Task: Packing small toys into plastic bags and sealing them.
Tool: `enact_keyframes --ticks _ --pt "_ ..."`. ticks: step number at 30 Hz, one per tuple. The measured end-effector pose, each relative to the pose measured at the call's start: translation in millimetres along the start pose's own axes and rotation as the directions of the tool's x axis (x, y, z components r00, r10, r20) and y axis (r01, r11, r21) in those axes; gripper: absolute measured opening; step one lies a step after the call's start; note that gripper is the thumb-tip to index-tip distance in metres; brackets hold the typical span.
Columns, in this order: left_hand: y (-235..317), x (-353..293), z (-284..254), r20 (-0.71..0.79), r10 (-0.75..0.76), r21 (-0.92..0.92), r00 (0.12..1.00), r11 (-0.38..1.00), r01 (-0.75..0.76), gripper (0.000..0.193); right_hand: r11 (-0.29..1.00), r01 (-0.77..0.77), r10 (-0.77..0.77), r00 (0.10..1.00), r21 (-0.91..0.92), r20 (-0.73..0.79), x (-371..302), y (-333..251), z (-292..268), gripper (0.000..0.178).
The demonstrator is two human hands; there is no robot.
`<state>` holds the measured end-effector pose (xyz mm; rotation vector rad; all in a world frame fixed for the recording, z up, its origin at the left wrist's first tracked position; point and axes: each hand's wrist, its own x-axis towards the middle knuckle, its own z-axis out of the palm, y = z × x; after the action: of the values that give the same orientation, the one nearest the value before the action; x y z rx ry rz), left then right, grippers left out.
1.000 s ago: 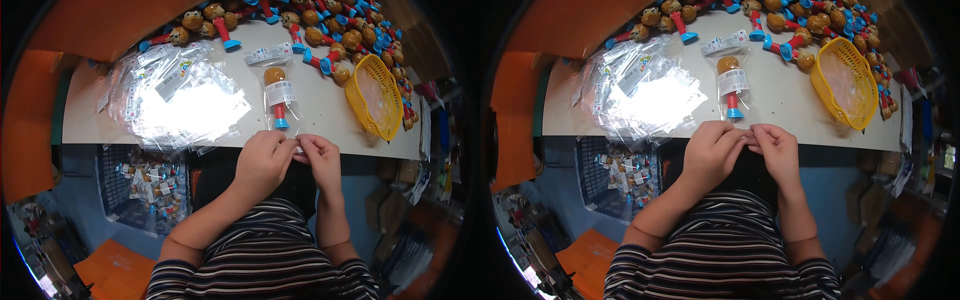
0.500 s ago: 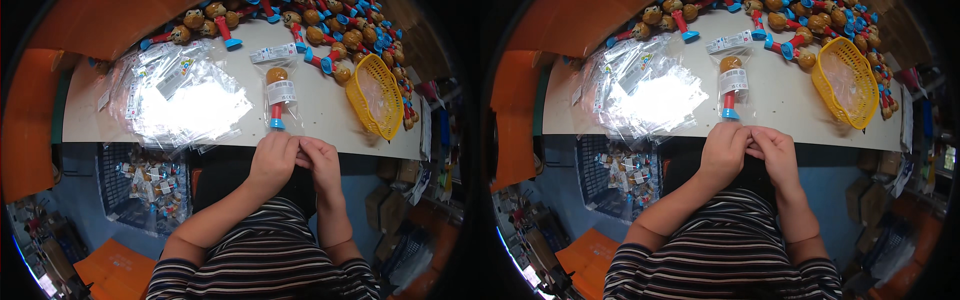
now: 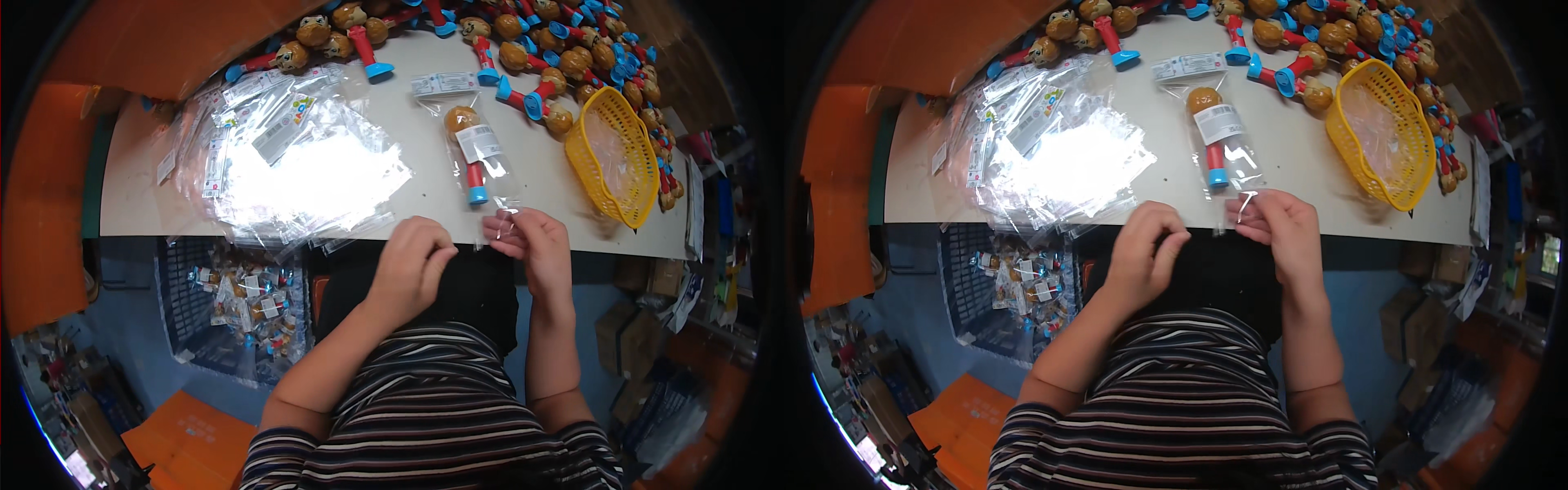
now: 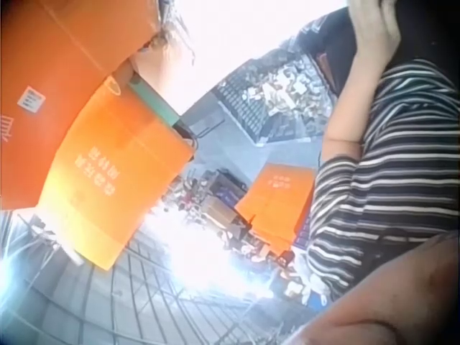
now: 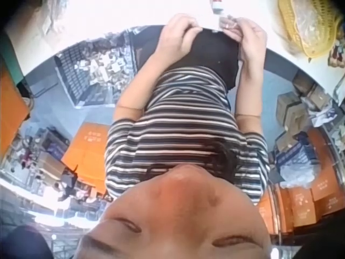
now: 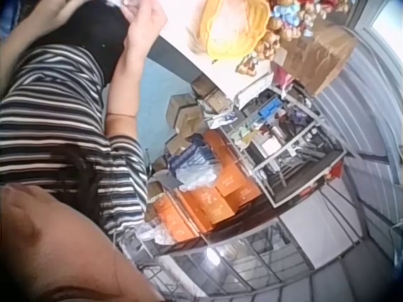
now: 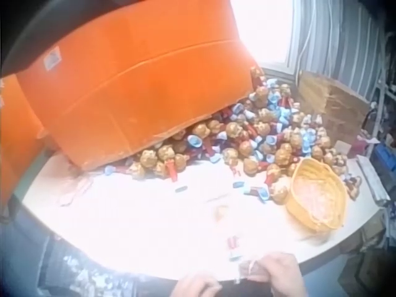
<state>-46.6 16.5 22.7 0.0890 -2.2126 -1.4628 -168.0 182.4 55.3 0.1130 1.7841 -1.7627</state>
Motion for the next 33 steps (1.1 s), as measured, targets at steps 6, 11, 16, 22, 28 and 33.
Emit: enact_keyframes --ticks 6,11,16,22,28,33 --pt "23 19 16 -0.042 0.161 0.207 0.986 0.967 -0.149 0.017 0.999 -0.017 0.022 0.991 -0.04 0.134 -8 3 7 0.028" --pt "16 21 36 0.005 0.199 0.291 0.98 0.937 -0.192 0.017 0.999 0.02 -0.015 0.991 -0.04 0.13 -8 9 3 0.026" --pt "14 20 42 0.014 0.139 0.22 0.99 0.966 -0.138 0.016 0.999 0.01 -0.007 0.995 -0.032 0.102 -11 7 4 0.027" --pt "6 16 21 0.141 0.049 0.007 0.989 0.999 -0.05 0.014 0.998 0.013 -0.01 0.999 0.066 -0.043 4 13 1 0.028" --pt "-11 -12 -42 0.073 -0.288 -0.529 0.955 0.8 0.282 0.006 1.0 0.022 -0.022 1.0 -0.019 0.022 5 5 -1 0.028" --pt "1 -2 -82 -0.227 -0.531 -0.671 0.816 0.693 0.264 0.007 0.999 0.047 -0.047 0.999 -0.017 -0.006 3 8 -8 0.027"
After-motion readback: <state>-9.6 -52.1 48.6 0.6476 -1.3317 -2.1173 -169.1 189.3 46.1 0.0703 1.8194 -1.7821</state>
